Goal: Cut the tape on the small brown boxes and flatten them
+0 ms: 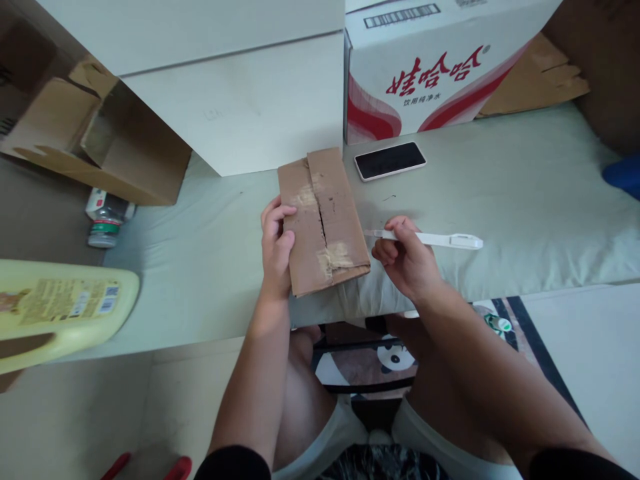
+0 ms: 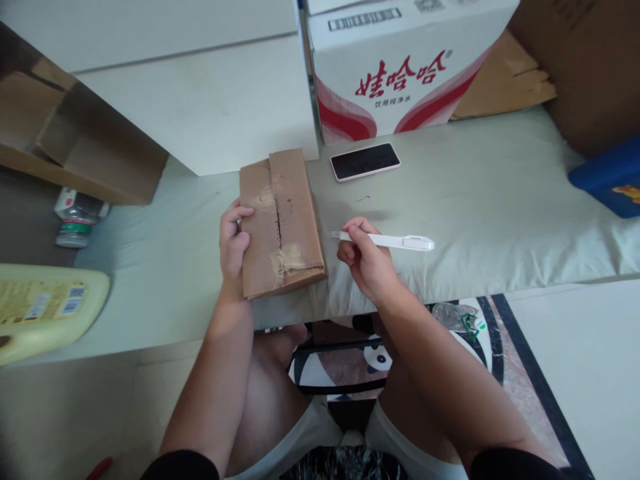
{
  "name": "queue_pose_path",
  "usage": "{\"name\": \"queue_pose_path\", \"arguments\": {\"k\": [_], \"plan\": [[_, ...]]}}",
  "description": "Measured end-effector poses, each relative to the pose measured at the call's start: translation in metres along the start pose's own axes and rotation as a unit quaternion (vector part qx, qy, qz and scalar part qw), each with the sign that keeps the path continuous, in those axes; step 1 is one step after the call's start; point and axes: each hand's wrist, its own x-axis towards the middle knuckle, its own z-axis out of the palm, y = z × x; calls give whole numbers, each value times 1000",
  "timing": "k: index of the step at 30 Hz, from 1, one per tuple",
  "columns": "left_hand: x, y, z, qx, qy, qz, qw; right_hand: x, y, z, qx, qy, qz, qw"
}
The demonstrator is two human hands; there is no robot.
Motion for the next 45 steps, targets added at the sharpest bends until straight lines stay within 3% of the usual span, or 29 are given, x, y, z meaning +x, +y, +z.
{"name": "queue_pose_path", "arguments": {"k": [45], "plan": [[-1,-4,-1,5,-9,-3,1000,-2,3,-1,30,1,2,1000]]}}
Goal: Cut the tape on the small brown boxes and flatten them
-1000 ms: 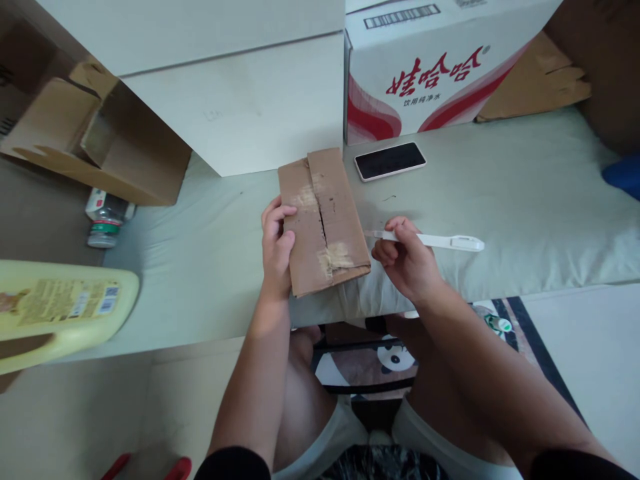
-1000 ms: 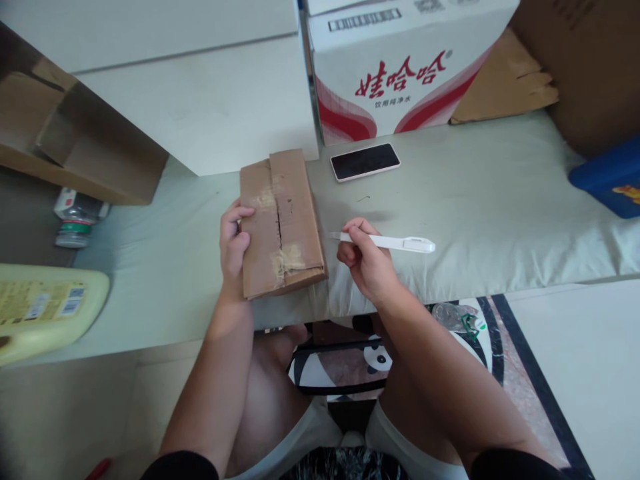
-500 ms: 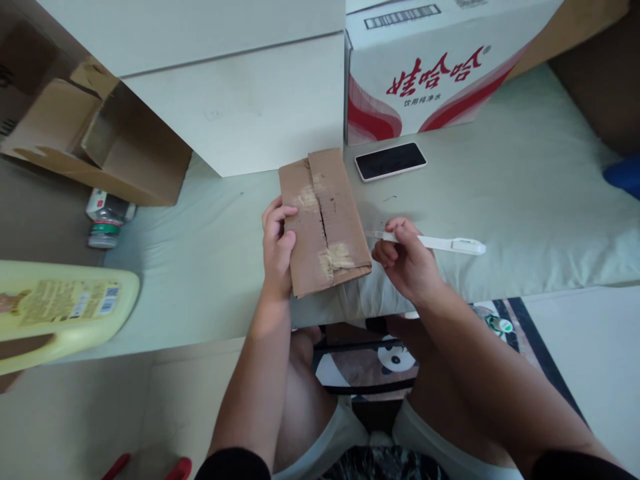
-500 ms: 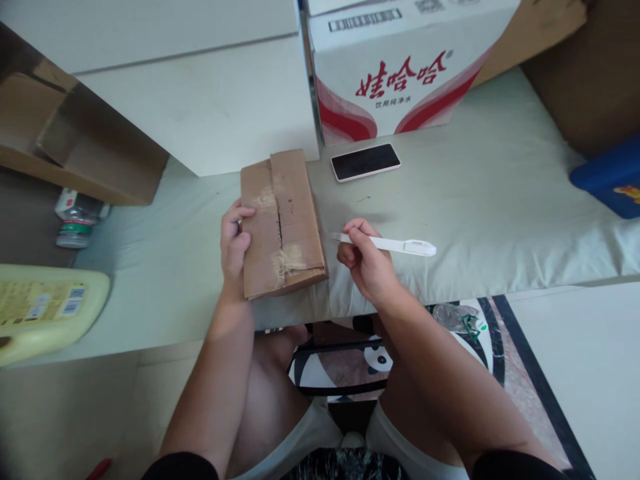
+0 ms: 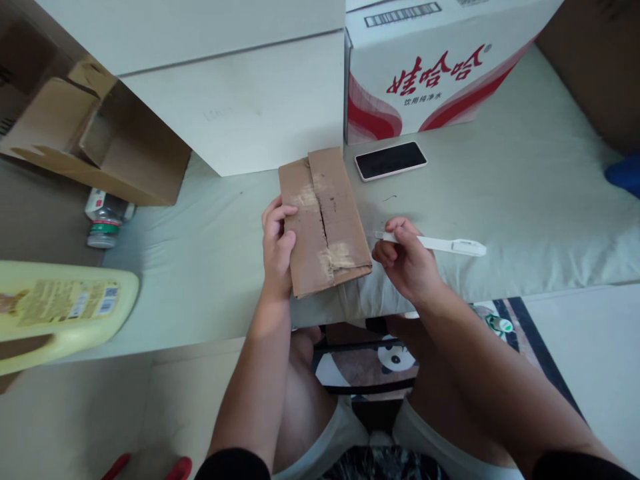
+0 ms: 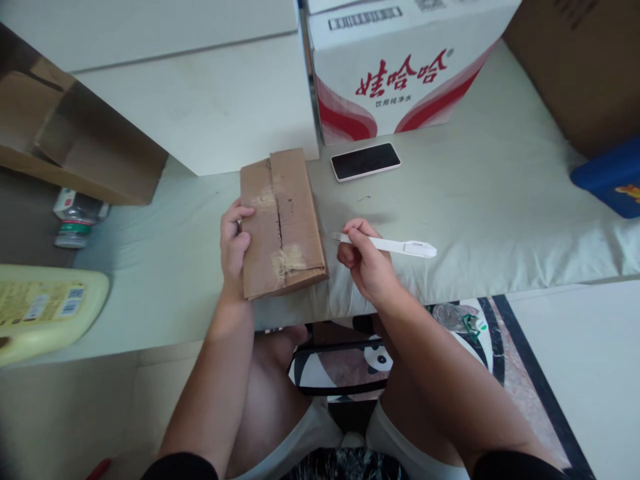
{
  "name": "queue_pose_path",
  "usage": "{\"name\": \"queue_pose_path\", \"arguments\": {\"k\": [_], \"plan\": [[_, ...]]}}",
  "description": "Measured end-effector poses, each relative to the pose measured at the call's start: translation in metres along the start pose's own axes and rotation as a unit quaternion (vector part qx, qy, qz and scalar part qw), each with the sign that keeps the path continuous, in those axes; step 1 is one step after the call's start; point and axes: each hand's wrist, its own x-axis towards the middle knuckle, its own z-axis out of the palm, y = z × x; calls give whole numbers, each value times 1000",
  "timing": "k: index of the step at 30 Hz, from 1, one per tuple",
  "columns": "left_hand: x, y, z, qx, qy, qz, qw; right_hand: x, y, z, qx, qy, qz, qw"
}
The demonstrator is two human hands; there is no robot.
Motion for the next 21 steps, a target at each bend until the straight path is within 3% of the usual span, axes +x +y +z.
{"name": "queue_pose_path", "arguments": {"k": [21], "plan": [[-1,-1,1,6,6,11,1000,-1,0,3,-6,-2,2,1000]]}}
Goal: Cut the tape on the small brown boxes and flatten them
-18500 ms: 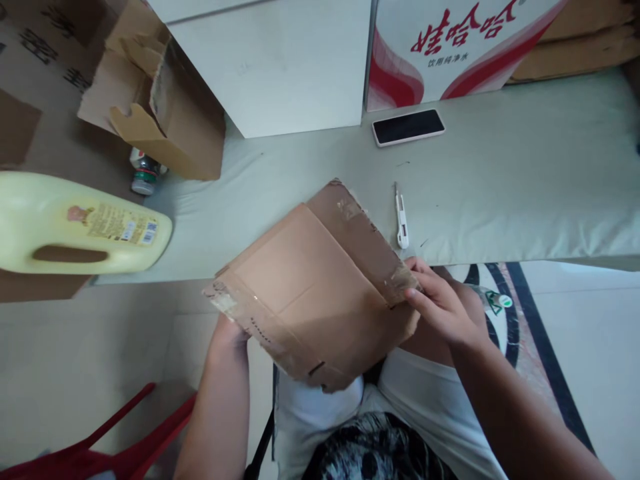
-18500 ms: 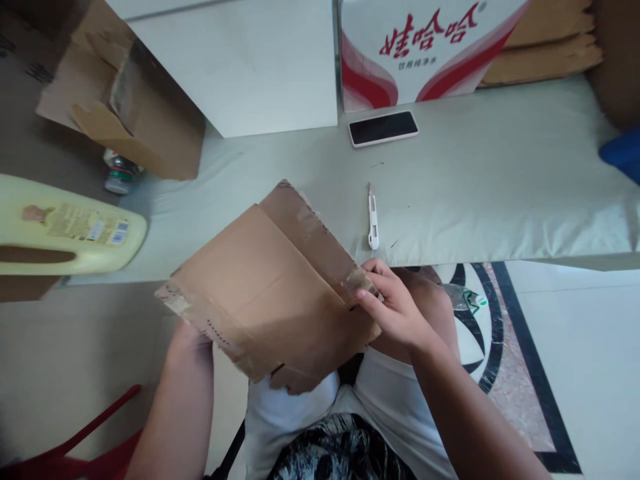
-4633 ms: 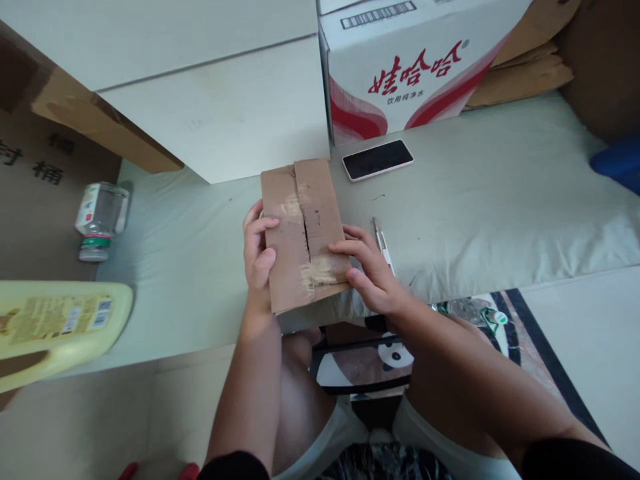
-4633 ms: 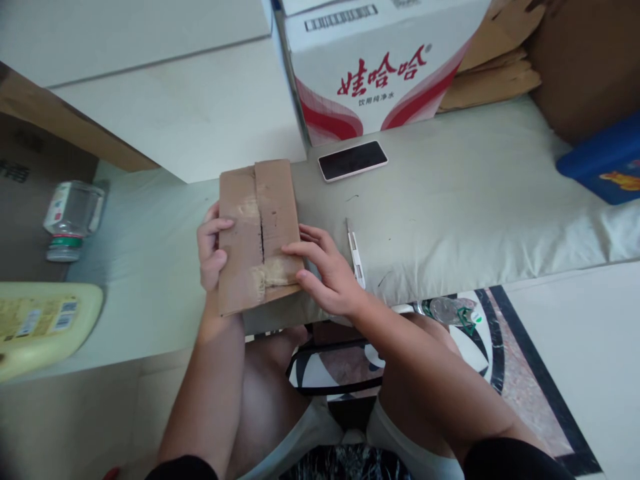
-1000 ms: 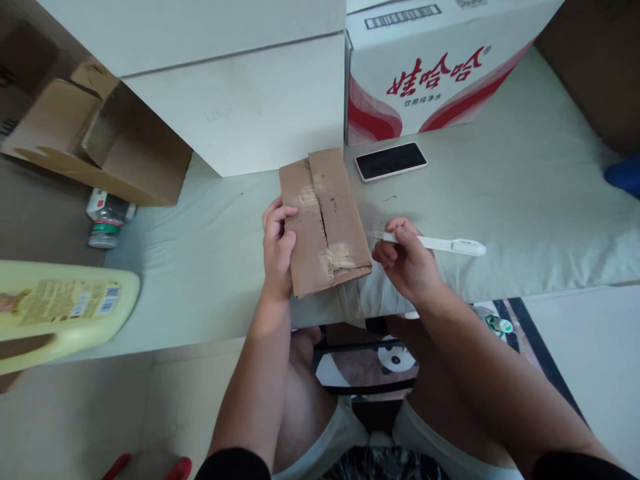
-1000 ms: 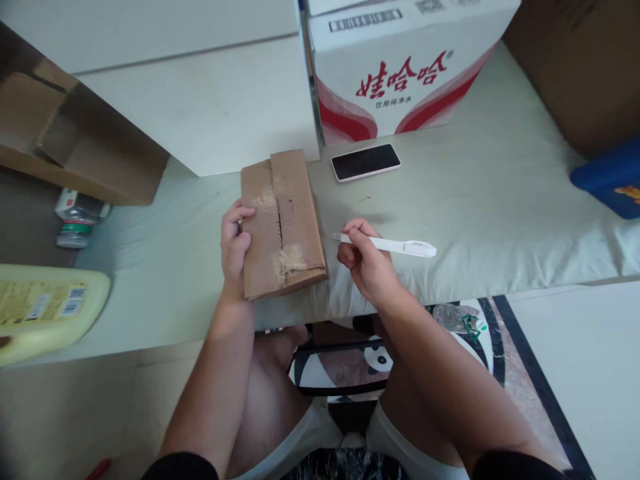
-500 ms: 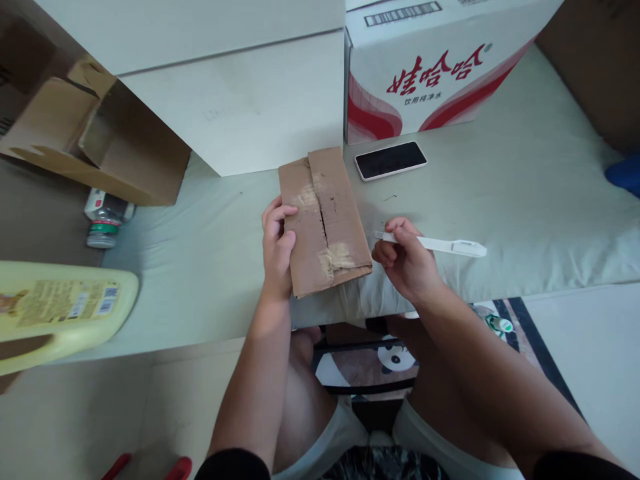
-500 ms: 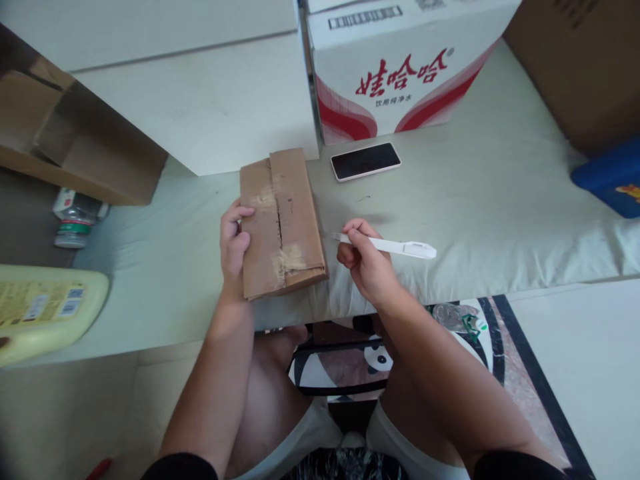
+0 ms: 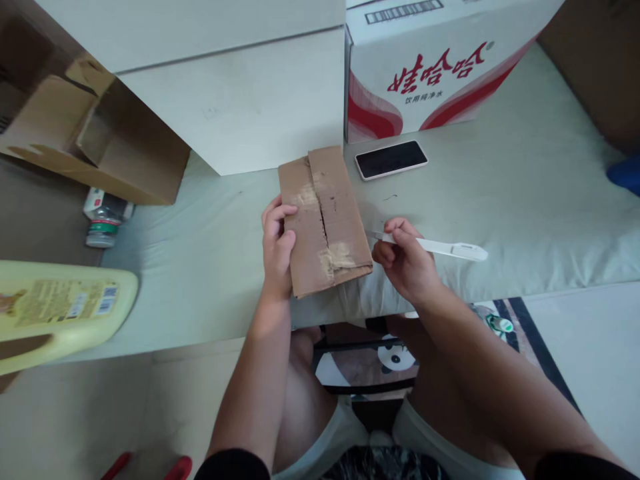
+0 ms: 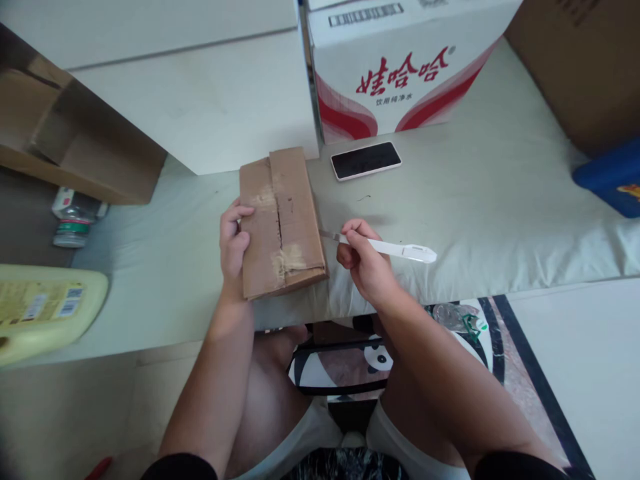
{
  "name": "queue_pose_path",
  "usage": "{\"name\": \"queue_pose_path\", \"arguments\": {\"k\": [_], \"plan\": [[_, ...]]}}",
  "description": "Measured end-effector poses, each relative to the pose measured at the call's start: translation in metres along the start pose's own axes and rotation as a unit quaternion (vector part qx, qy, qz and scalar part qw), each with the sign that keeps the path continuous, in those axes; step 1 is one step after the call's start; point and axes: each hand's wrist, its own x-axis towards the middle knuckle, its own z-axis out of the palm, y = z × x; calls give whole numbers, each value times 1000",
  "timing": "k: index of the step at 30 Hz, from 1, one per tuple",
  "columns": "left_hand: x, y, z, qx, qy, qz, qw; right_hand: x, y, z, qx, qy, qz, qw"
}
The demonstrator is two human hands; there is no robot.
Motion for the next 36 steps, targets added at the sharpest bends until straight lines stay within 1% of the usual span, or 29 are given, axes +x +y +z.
{"name": "queue_pose_path", "arguments": {"k": [4,11,17,25,29,33,36], "plan": [[0,-1,0,8,-6,4,1000,0,0,-1,-5,-2,-1,1000],[1,0,1,5,4,-1,1000,0,0,-1,-5,1,-1,1000],[1,0,0,3,-4,-1,1000,0,0,-1,-7,3,0,1000],[1,3,2,7,-1,-5,1000,0,1,-2,-16,-10,-1,1000],[1,4,2,3,0,-7,1000,0,0,0,-8,1,3,1000],[1,3,2,-3,-4,-3,1000,-1,-1,1,-10,1,4,1000],[1,2,2,8,3,4,1000,-1,-1,0,-18,-5,1,1000]]}}
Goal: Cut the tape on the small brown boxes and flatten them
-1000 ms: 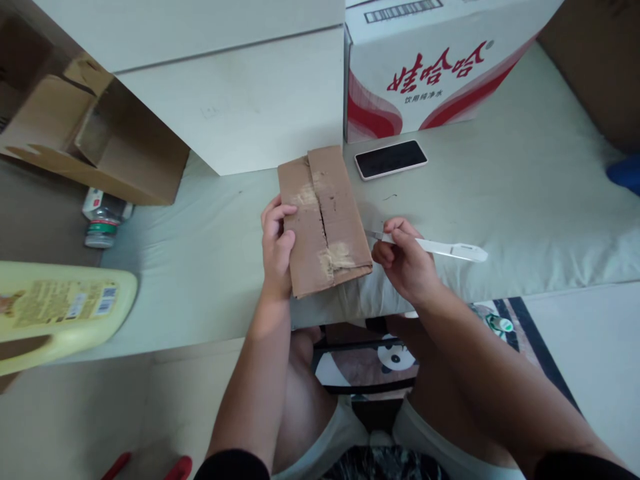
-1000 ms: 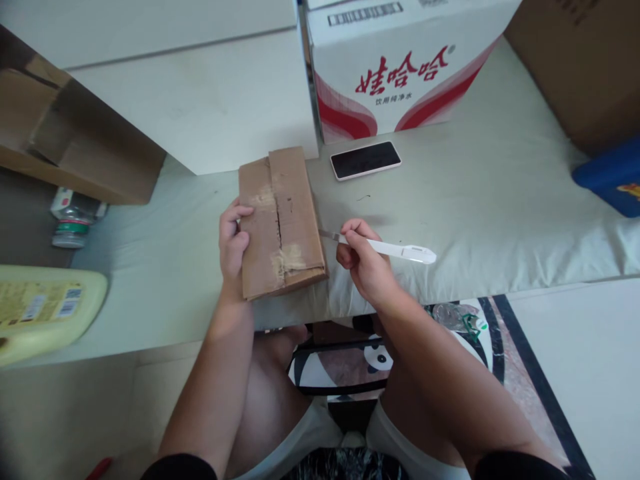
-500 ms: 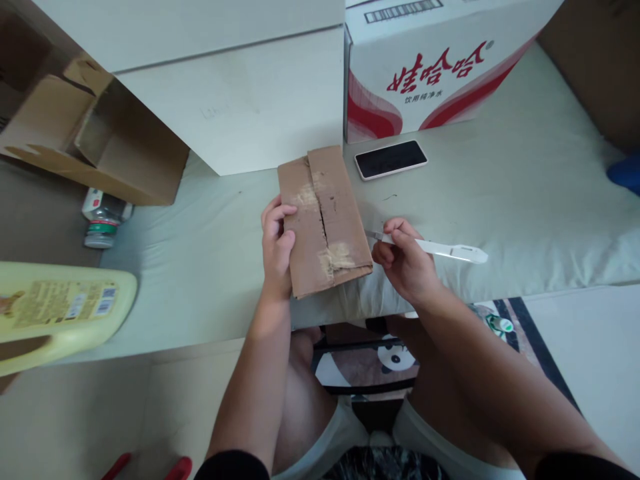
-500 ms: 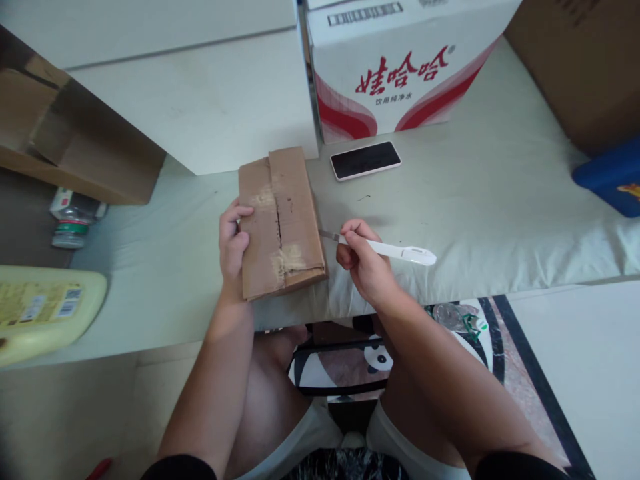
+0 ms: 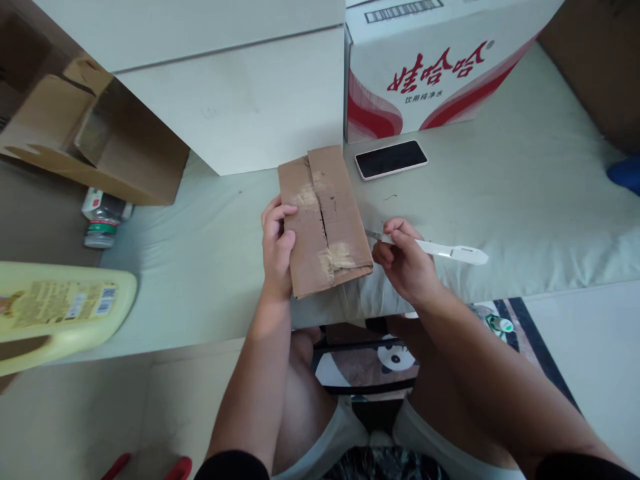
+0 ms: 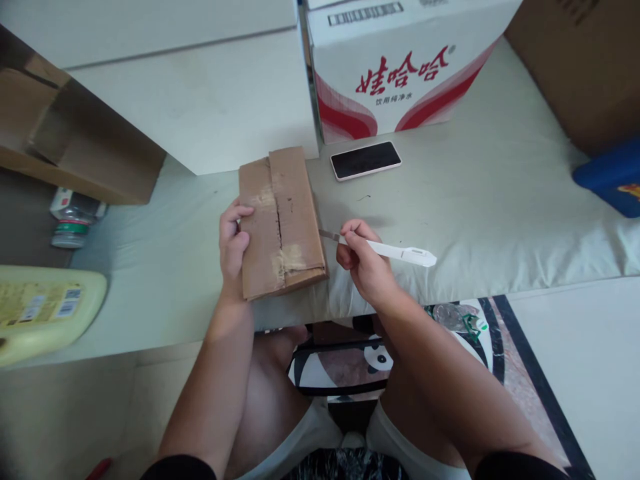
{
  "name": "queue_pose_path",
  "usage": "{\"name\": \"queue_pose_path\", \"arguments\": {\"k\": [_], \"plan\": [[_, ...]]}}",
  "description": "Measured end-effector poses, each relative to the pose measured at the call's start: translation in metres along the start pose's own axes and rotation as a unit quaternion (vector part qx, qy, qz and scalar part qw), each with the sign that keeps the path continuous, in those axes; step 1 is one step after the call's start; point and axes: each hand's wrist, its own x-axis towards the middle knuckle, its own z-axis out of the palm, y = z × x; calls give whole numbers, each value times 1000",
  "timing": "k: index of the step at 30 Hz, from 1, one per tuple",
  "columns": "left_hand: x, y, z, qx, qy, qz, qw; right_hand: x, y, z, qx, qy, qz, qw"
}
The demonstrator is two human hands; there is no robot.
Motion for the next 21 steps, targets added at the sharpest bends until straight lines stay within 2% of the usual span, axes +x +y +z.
{"name": "queue_pose_path", "arguments": {"k": [21], "plan": [[0,0,1,-16,-1,-6,1000,0,2,-1,-9,1,-1,1000]]}}
